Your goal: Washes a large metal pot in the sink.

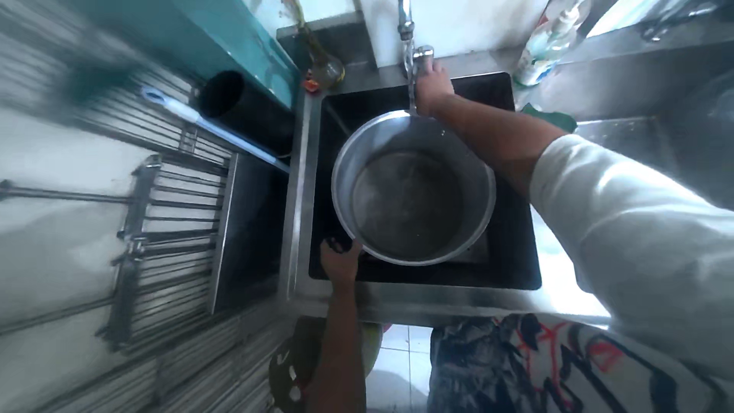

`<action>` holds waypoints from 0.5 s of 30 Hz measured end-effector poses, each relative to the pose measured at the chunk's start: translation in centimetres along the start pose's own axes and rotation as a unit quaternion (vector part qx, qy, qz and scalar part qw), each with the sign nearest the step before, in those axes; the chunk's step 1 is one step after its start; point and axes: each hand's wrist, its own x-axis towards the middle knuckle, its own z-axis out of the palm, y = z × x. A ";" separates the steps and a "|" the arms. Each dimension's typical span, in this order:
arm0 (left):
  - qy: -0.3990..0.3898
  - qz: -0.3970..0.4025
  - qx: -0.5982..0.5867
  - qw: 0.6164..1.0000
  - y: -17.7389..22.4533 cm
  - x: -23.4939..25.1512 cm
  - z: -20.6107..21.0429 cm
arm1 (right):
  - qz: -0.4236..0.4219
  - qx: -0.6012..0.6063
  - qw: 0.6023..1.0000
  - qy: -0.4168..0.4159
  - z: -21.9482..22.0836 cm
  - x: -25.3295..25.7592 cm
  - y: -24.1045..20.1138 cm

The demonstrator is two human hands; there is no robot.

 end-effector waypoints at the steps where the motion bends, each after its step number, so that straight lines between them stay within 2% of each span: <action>1: 0.001 0.002 0.002 1.000 -0.1 0.0 0.0 | -0.005 0.032 0.999 0.004 0.4 -0.5 -0.7; 3: -0.003 -0.003 0.008 1.000 -0.1 0.1 0.0 | 0.015 0.144 0.989 -0.029 1.7 -1.3 -2.0; 5: 0.001 0.000 0.005 1.000 -0.3 0.2 0.1 | 0.083 0.318 0.941 -0.078 3.2 -1.8 -3.0; 6: 0.004 0.003 0.001 1.000 -0.4 0.2 0.2 | 0.131 0.407 0.898 -0.100 4.3 -2.0 -3.3; 8: 0.004 0.002 -0.007 1.000 -0.5 0.2 0.2 | 0.218 0.567 0.778 -0.162 5.6 -2.5 -3.7; 9: 0.004 0.000 -0.008 1.000 -0.4 0.1 0.2 | 0.235 0.610 0.736 -0.179 6.0 -2.8 -3.7; 10: 0.005 -0.002 -0.007 1.000 -0.3 0.1 0.2 | 0.243 0.628 0.716 -0.186 6.2 -3.2 -3.8; 12: 0.004 -0.005 -0.002 1.000 -0.3 0.2 0.2 | 0.252 0.629 0.708 -0.197 6.2 -3.9 -4.0; 15: 0.005 -0.003 0.008 1.000 -0.1 0.2 0.1 | 0.249 0.582 0.744 -0.212 6.6 -4.1 -4.0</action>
